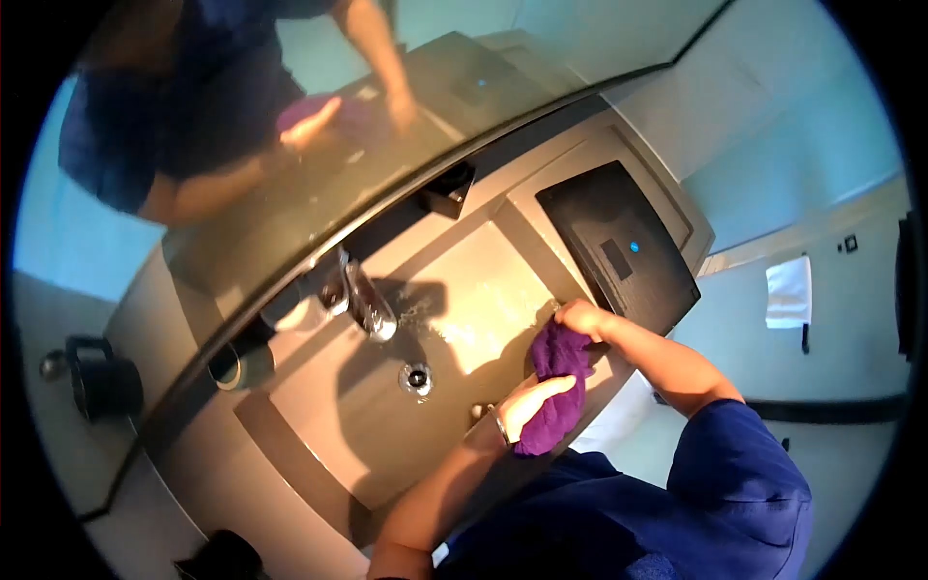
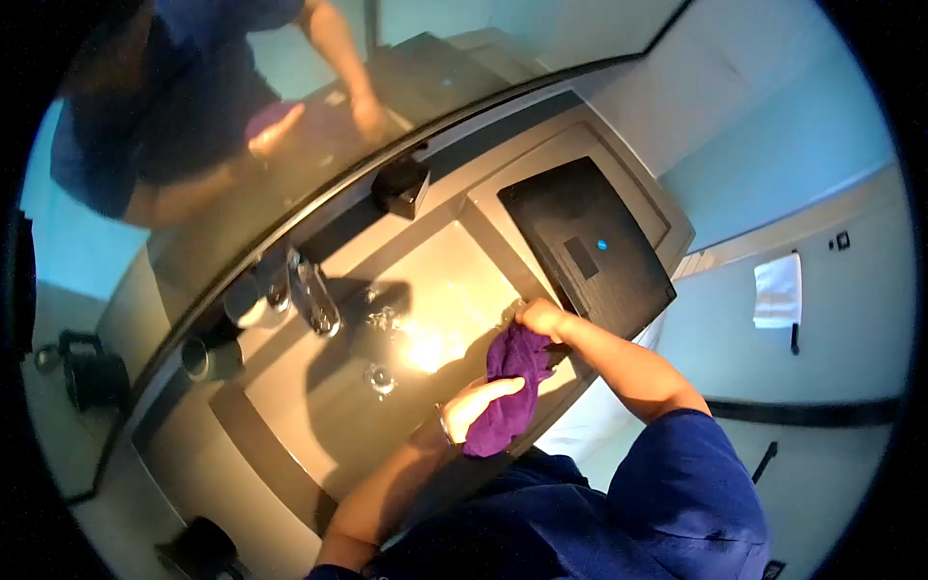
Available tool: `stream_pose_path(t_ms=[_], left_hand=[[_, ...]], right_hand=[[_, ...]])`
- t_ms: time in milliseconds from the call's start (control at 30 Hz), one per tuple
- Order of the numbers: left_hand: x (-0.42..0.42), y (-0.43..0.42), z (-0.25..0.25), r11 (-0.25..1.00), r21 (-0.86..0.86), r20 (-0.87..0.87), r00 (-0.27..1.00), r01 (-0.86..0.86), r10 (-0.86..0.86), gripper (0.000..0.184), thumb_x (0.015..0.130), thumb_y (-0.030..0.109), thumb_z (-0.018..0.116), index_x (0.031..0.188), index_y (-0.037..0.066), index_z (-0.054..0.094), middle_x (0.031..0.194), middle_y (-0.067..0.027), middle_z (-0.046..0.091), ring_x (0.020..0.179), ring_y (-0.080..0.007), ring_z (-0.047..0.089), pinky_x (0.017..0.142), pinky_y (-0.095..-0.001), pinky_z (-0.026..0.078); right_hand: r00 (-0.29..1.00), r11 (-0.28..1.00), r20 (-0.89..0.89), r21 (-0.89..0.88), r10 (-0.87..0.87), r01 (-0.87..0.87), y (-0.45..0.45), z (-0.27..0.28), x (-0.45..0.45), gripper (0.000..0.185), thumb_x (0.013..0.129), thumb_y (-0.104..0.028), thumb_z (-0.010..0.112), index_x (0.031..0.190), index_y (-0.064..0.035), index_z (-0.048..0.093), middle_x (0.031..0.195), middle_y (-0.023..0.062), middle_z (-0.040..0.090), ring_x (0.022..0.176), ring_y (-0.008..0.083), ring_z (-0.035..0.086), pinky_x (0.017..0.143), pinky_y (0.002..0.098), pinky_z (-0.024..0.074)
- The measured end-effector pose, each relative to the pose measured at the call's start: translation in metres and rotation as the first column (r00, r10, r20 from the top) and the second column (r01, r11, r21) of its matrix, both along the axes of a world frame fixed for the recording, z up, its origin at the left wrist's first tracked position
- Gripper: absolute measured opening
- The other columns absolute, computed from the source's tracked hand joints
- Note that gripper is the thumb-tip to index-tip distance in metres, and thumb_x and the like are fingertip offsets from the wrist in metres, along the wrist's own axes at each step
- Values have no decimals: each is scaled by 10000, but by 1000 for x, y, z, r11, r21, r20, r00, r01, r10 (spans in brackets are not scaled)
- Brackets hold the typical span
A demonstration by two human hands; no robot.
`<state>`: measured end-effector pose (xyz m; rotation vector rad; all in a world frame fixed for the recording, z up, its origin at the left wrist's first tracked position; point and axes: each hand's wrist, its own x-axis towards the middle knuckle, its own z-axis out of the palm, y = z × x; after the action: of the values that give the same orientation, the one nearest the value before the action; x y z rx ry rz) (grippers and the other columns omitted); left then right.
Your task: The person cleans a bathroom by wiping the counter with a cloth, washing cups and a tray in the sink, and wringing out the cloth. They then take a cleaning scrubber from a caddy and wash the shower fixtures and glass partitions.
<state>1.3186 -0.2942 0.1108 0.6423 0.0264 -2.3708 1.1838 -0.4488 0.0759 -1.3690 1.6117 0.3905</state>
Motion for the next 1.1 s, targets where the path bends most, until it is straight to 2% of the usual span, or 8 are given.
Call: stream_pose_path(t_ms=[67, 133, 200, 267, 467, 533, 767, 1100], left_hand=[[-1, 2, 18, 991, -89, -105, 990, -99, 90, 322, 807, 205, 569, 1101, 81, 523, 953, -21, 595, 846, -118, 569, 758, -244, 458], [18, -7, 21, 1000, -2, -172, 985, -10, 10, 302, 810, 242, 567, 1072, 92, 543, 906, -14, 614, 779, -121, 584, 721, -251, 473], [44, -17, 29, 995, 99, -229, 973, 15, 8, 282, 812, 286, 556, 1004, 79, 572, 861, -50, 622, 717, -165, 592, 662, -291, 491], [54, -26, 3, 998, 16, -266, 961, -67, 69, 310, 815, 317, 545, 1002, 70, 568, 843, -71, 620, 710, -189, 594, 658, -306, 495], [2, -24, -27, 992, 8, -19, 992, 127, -127, 319, 788, 356, 569, 971, 97, 592, 809, -61, 627, 669, -161, 590, 602, -296, 487], [-20, -20, -33, 999, 10, 278, 960, -41, 37, 288, 792, 346, 562, 946, 106, 602, 779, -45, 622, 629, -149, 577, 558, -289, 478], [-5, -6, -39, 1000, 17, 99, 995, -13, 12, 228, 794, 292, 573, 913, 103, 616, 771, -21, 614, 619, -120, 562, 529, -253, 451], [29, 114, 6, 958, -266, 798, 583, 110, 155, 633, 768, 466, 532, 1006, -107, 407, 961, -265, 524, 918, -325, 539, 779, -359, 423]], right_hand=[[720, 735, 285, 513, -633, 444, -6, 6, -13, 269, 775, -176, 512, 962, 10, 565, 906, 120, 622, 766, 252, 619, 671, 401, 511], [583, 744, 482, 550, -654, 380, -4, 52, 9, 272, 812, -199, 543, 986, 10, 546, 914, 129, 618, 778, 241, 617, 751, 382, 504], [817, 955, 522, -15, -244, 295, -25, 42, 6, 230, 757, -148, 580, 941, -14, 551, 841, 128, 621, 770, 234, 609, 678, 378, 502], [844, 474, -244, -737, 477, -481, -31, 50, 16, 250, 680, -101, 571, 927, -65, 558, 774, 180, 607, 734, 283, 617, 630, 376, 493], [-110, -34, -582, 140, 805, -990, 1, -2, 27, 205, 770, -150, 492, 874, -105, 663, 880, 80, 645, 792, 225, 631, 658, 338, 504], [-23, 118, -528, 232, 849, -965, 9, -41, -1, 244, 790, -182, 496, 962, -97, 646, 951, 86, 633, 894, 229, 603, 737, 353, 480], [361, 457, -316, 318, 877, -831, -14, -85, -24, 381, 577, -123, 632, 951, -47, 632, 979, 162, 605, 899, 258, 581, 747, 362, 450], [163, 123, 194, 204, 967, -971, 91, -115, 58, 245, 679, -175, 540, 742, 55, 596, 733, 247, 570, 645, 317, 568, 580, 380, 427]])
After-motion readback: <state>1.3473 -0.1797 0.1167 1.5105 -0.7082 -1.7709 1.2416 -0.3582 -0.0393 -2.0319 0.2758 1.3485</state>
